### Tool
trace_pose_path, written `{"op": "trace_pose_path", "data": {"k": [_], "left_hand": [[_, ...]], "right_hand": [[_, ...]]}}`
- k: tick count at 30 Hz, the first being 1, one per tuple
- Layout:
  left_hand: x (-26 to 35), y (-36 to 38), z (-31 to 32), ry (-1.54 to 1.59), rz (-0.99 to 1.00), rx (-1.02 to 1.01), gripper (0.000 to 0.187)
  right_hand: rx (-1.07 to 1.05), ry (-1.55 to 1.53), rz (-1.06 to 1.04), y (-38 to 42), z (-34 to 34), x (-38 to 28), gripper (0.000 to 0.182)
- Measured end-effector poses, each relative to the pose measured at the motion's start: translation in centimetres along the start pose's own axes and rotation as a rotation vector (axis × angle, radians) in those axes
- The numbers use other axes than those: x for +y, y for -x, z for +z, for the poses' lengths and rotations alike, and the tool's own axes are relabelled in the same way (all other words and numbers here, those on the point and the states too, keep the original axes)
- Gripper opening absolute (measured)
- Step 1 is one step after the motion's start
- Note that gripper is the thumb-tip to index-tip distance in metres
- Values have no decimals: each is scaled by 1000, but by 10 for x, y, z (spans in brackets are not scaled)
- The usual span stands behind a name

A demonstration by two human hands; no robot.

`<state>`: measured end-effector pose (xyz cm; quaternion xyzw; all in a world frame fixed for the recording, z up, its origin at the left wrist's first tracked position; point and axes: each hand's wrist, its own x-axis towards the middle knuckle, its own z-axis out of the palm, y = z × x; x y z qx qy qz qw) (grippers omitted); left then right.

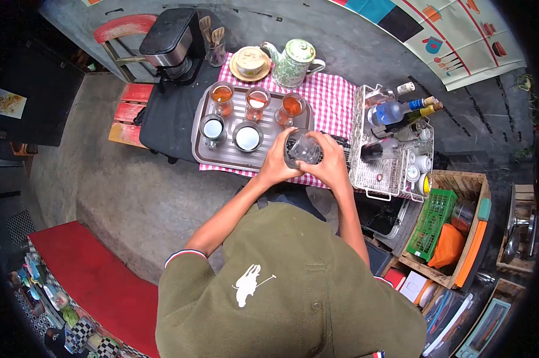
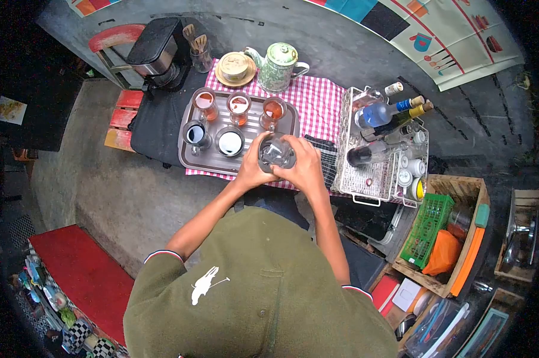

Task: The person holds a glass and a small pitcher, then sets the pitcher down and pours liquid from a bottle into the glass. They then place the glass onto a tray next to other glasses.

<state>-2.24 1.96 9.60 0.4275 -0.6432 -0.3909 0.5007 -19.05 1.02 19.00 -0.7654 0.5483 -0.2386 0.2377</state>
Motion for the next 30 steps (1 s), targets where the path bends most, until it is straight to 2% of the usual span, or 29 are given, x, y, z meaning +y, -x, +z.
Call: {"op": "trace_pose_path", "data": {"k": [11,17,20,30], "left_hand": [[1,1,-1,-10,4,33,104],[6,-1,-2,-31,18,40,100],[10,-2,-2,-2,-4,21,101],[3,0,2,23,23,-20,104]], "right_hand": [[-10,64,-66,-8,-5,-7,64],[-40,120,-13,-15,-14,-12,61],[-150,215,177,-23,-30,-30,60],[-275,293,276,-25,-37,-34,63]]}}
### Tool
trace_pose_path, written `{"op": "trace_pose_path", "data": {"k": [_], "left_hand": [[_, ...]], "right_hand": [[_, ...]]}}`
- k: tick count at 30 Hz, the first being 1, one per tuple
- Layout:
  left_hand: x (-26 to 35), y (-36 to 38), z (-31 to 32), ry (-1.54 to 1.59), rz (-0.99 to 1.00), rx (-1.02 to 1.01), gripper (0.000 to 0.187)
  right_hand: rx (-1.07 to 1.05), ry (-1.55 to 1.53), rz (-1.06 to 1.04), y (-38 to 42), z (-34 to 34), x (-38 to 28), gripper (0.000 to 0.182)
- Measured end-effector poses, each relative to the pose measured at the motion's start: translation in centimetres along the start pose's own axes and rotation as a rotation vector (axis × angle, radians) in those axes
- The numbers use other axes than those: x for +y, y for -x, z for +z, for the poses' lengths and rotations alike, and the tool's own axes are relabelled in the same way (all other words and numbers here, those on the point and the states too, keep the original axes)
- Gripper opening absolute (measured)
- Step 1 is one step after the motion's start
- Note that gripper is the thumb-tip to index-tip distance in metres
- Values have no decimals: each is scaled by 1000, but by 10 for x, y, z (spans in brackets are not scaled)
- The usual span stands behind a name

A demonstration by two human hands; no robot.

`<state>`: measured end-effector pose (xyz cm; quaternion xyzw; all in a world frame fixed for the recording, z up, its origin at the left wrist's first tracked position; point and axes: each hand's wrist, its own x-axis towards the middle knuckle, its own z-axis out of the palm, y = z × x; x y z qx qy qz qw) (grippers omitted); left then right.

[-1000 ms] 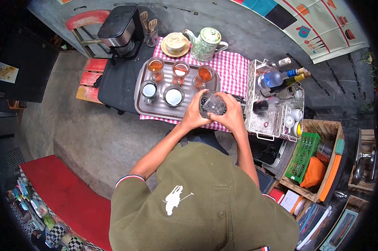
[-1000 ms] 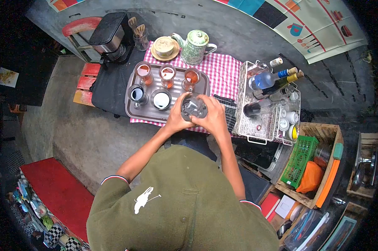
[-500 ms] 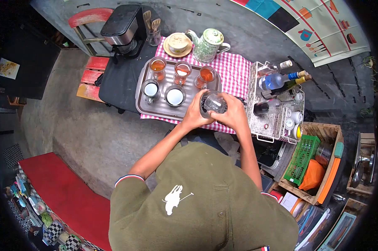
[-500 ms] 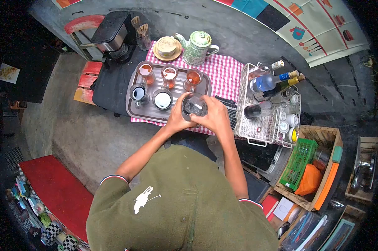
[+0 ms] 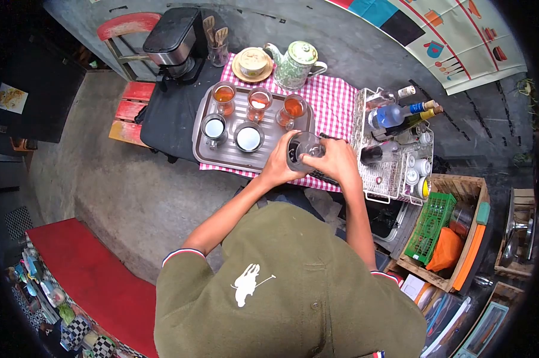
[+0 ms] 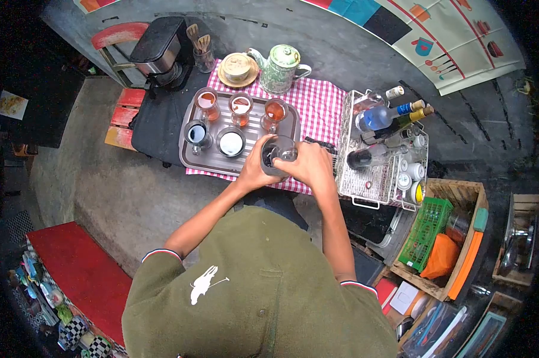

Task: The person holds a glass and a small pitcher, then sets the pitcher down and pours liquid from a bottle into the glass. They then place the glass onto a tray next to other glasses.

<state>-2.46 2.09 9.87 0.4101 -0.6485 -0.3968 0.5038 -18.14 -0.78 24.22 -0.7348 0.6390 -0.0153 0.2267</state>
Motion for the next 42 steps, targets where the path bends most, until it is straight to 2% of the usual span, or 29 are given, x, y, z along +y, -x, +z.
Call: {"op": "trace_pose_path", "data": {"k": [8,14,17,22,28,33,36,37,42], "left_hand": [[3,-1,0,-24,4,10,104],[5,0,0,-44,-15,50,105],[-2,1,-4,-190,48,85,105],[-13,3,-5,-114,-36,76,108],[-35,11,-2,-13,-110,68,113],[-54,16,-3,-79,-168,5,115],[-67,16,-3,-125,-190,-15,114],[-72,16,-2,-143,-190,-15,112],[-88,17,6,-180,-188,-8,110]], "right_hand": [[-33,58,-23,3,3,0,64],[29,-56,-17,3,3,5,66],[143,-171,-53,2,10,18,63],[92,-537,-71,2,32,39,51],[138,-822,-120,6,60,56,51],[143,-760,-78,6,76,63,68],[187,-733,-53,6,84,66,68],[116,-787,32,9,80,64,64],[127,-825,52,13,89,74,65]]}}
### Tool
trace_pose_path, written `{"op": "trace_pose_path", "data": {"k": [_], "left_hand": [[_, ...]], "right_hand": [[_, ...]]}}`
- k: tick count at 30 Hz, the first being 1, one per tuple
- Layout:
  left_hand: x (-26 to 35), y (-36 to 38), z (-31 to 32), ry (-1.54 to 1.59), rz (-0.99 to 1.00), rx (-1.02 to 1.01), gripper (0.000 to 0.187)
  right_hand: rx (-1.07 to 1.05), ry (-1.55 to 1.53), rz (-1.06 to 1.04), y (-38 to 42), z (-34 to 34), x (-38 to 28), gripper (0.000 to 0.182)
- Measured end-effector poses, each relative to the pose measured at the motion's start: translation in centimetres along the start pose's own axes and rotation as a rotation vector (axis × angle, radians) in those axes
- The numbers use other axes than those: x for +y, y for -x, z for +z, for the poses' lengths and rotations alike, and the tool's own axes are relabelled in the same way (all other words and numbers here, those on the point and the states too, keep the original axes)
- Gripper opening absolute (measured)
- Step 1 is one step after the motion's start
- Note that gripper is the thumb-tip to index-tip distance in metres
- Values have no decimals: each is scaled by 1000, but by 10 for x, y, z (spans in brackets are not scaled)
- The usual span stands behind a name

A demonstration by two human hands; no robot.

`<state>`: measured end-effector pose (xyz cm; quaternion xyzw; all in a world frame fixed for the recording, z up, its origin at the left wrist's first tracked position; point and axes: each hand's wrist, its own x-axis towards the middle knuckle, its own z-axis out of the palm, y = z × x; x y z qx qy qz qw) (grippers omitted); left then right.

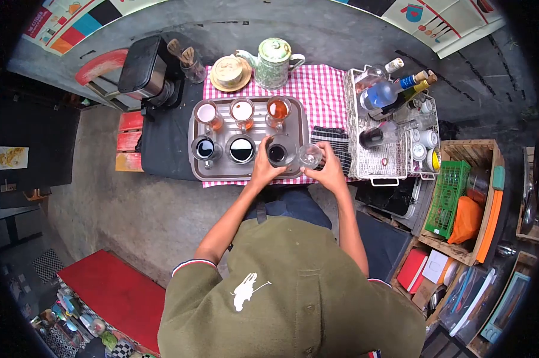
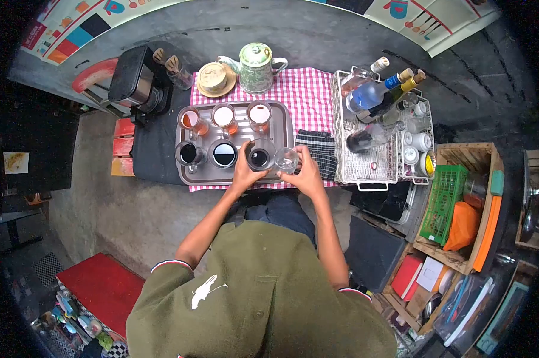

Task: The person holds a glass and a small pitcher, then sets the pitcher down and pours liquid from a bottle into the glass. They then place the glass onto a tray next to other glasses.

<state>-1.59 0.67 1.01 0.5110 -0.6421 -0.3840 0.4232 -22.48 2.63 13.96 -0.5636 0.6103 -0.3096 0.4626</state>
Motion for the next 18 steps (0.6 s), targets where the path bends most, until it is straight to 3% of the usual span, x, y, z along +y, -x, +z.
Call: {"op": "trace_pose_path", "data": {"k": [4,18], "left_hand": [[-4,-3,4,51,-95,-93,114],[-19,-1,11,20,-37,-27,108]], "right_hand": [[47,30,-31,0,-1,10,67],[59,136,-17,-1,-8,-2,68]]}}
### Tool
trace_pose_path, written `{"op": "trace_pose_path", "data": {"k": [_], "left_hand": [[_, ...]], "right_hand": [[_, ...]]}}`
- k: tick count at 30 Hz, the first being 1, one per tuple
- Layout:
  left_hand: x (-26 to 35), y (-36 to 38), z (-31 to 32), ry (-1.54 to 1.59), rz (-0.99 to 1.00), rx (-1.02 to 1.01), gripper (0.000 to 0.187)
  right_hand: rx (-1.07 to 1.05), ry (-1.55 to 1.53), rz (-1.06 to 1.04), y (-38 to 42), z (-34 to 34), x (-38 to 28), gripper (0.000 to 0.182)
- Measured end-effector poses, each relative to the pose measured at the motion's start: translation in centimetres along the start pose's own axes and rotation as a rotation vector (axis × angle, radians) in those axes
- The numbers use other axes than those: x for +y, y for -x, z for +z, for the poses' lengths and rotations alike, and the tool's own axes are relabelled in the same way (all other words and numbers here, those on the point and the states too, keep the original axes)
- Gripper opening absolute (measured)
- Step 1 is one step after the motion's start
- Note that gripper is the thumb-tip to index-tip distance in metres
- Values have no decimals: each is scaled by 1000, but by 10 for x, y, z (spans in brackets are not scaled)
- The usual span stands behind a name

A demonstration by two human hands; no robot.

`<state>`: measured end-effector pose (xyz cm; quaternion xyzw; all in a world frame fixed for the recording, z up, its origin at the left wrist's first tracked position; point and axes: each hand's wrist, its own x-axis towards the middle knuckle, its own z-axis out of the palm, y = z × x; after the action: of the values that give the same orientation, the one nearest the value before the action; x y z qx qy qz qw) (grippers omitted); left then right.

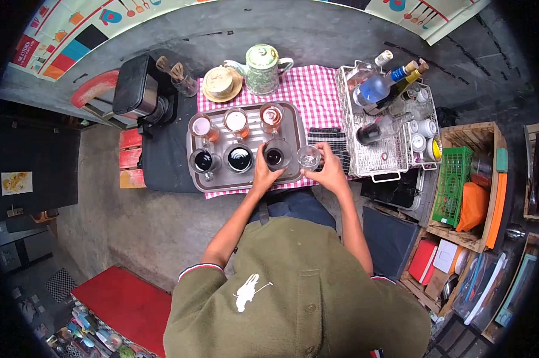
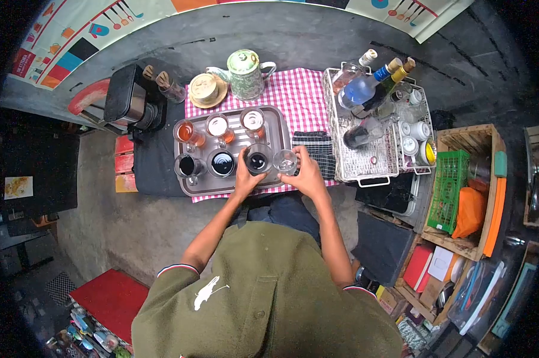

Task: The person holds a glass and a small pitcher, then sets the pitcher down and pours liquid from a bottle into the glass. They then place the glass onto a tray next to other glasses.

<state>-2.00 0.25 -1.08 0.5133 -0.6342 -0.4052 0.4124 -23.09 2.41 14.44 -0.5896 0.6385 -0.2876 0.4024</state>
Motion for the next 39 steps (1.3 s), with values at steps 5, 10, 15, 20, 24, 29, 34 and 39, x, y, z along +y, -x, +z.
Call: {"op": "trace_pose_path", "data": {"k": [5,10,15,20,24,29,34,39], "left_hand": [[-1,2,-2,-27,14,27,109],[-1,2,-1,-141,80,49,111],[7,1,-2,-173,100,19,110],[23,0,-4,-210,70,-36,110],[31,-1,-4,-297,67,-74,109],[28,1,-4,-338,73,-82,105],[32,1,-5,-356,82,-73,104],[32,1,-5,-382,77,-71,102]], "right_hand": [[-6,6,-19,0,1,-4,67],[-22,6,-32,-1,5,-4,67],[-7,40,-79,-1,8,1,67],[-16,-15,-78,0,5,-4,67],[-19,28,-66,0,3,-3,66],[-14,41,-74,1,3,2,66],[-15,32,-64,4,2,2,68],[-14,0,-54,6,-1,3,70]]}}
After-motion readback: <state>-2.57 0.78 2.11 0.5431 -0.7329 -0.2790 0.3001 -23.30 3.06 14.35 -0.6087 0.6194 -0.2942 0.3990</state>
